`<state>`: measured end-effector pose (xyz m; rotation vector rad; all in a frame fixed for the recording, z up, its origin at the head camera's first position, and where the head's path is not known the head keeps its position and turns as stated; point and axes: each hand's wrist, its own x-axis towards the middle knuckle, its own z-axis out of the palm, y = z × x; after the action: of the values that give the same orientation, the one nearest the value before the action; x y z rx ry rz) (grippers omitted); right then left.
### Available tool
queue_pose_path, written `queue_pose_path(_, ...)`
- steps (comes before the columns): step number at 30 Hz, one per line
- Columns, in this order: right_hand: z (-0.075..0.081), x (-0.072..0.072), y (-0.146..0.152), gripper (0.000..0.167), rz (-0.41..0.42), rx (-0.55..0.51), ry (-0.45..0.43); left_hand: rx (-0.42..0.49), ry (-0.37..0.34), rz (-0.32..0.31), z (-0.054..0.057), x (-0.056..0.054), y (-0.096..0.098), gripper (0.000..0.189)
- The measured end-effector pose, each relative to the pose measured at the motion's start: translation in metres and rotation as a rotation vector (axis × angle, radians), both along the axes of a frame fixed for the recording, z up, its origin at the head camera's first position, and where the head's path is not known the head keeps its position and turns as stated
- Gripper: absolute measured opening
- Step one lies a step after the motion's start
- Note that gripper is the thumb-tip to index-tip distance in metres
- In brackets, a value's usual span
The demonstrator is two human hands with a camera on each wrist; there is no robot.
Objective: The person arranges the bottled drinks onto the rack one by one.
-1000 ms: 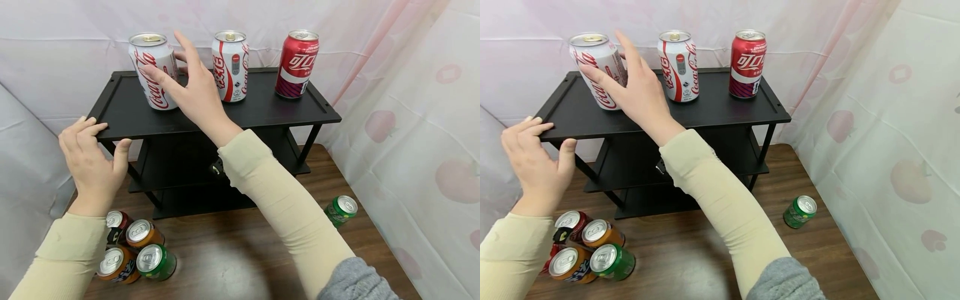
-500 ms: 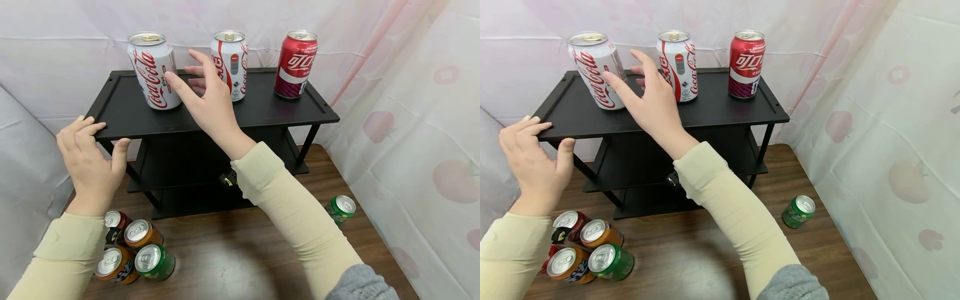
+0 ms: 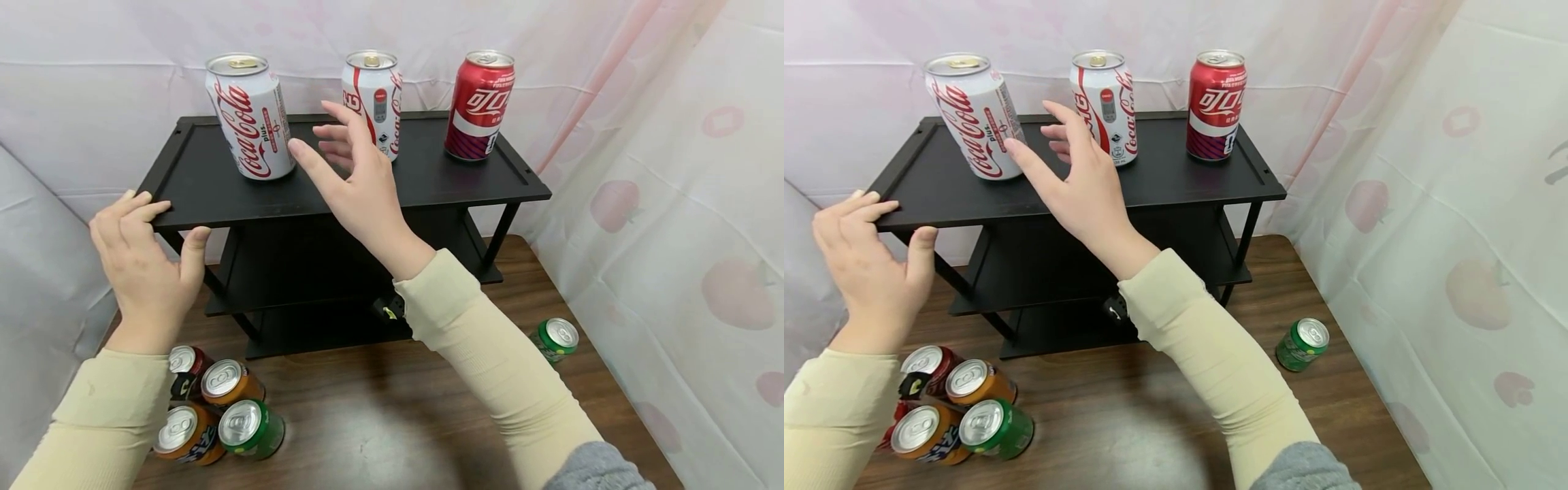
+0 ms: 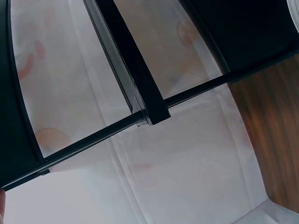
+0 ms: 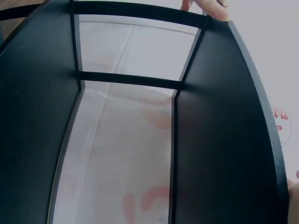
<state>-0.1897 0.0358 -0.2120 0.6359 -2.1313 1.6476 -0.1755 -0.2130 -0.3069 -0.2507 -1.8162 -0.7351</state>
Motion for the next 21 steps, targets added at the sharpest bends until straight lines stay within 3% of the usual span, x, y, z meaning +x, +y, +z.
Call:
queue_pose_path(13,-0.018,0.015,0.010,0.054,-0.063,0.117,0.233,0.000,-0.004,0.005,-0.002,0.001,-0.001,0.081)
queue_pose_path(21,-0.027,0.028,0.021,0.052,-0.105,0.161,0.268,-0.004,0.008,-0.008,-0.001,0.000,-0.002,0.080)
